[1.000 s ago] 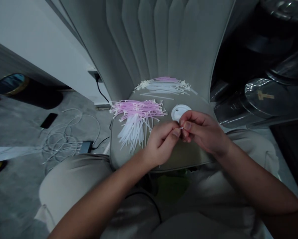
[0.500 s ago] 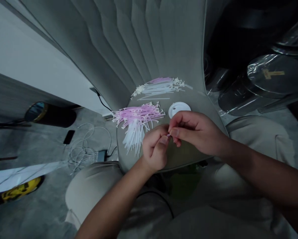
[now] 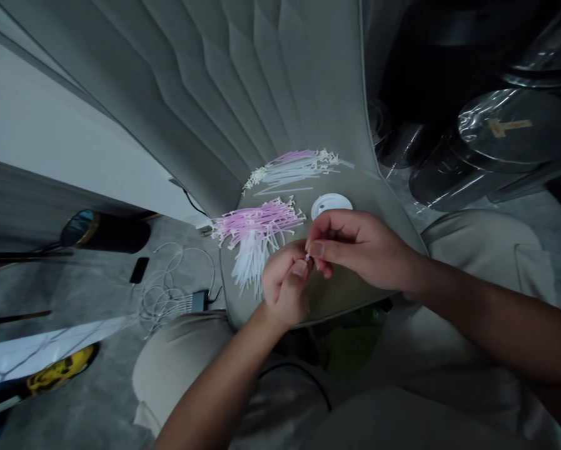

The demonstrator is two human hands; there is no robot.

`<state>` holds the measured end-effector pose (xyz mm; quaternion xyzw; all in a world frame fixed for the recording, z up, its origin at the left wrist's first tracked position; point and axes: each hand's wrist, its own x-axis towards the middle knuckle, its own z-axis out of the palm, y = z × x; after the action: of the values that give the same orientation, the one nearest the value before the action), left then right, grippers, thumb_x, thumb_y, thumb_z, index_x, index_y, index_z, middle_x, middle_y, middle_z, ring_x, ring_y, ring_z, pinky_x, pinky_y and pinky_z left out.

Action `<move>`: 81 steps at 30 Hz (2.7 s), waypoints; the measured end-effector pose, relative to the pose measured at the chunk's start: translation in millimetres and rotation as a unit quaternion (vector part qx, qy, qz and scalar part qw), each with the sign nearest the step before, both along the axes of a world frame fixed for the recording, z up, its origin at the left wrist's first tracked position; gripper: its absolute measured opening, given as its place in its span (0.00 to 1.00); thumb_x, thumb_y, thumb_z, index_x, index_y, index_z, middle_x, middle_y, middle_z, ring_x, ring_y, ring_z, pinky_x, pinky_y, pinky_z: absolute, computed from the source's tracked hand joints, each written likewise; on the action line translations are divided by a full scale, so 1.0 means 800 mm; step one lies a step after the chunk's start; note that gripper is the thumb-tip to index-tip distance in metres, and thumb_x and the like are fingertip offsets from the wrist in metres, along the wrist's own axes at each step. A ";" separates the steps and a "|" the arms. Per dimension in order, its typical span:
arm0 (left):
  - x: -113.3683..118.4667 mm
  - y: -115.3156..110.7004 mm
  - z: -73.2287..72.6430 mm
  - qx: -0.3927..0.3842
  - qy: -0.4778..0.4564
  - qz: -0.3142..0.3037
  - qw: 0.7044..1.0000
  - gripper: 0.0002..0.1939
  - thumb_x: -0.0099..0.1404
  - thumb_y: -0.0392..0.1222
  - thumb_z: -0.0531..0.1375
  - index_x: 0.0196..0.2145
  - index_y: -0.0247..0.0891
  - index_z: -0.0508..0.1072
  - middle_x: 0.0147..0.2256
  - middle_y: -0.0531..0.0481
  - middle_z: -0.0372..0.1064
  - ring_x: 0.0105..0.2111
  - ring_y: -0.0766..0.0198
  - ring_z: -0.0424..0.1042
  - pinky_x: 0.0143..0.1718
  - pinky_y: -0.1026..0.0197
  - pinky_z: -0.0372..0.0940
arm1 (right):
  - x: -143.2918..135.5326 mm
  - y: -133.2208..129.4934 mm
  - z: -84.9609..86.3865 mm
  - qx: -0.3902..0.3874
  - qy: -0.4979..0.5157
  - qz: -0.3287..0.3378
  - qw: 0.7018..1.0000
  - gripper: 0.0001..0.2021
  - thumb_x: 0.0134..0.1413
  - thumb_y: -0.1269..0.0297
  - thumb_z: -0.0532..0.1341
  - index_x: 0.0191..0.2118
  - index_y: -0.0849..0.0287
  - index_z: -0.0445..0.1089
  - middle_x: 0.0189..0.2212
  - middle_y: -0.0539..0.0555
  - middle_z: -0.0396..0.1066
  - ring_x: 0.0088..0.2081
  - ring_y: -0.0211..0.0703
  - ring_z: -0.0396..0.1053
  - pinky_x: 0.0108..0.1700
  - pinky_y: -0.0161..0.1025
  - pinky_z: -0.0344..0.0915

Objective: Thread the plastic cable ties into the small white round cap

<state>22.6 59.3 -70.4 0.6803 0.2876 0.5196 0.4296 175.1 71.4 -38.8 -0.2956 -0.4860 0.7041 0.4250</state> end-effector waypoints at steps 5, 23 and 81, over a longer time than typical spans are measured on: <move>0.002 -0.001 -0.002 -0.017 -0.046 -0.002 0.999 0.16 0.69 0.43 0.50 0.23 0.38 0.61 0.18 0.57 0.53 0.20 0.69 0.57 0.27 0.64 0.59 | 0.001 0.000 0.001 0.005 0.001 0.009 1.000 0.07 0.55 0.64 0.63 0.31 0.62 0.67 0.24 0.46 0.68 0.24 0.30 0.65 0.28 0.30 0.65; 0.004 -0.004 0.000 -0.092 -0.061 0.019 0.994 0.16 0.67 0.40 0.51 0.21 0.38 0.60 0.19 0.55 0.56 0.20 0.69 0.57 0.22 0.66 0.56 | -0.001 0.000 -0.001 0.017 -0.028 -0.009 0.999 0.07 0.56 0.65 0.62 0.30 0.61 0.66 0.22 0.46 0.66 0.25 0.30 0.65 0.29 0.31 0.64; 0.006 -0.006 -0.020 -0.062 -0.090 0.003 0.994 0.15 0.69 0.41 0.50 0.24 0.38 0.63 0.20 0.56 0.54 0.22 0.69 0.57 0.23 0.65 0.54 | -0.006 -0.004 0.004 -0.046 0.000 -0.027 0.999 0.05 0.52 0.71 0.64 0.29 0.61 0.67 0.21 0.44 0.68 0.23 0.30 0.66 0.28 0.30 0.64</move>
<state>27.1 54.7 -86.3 0.6016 0.2819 0.5612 0.4936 170.5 68.4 -35.6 -0.3281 -0.4452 0.7139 0.4295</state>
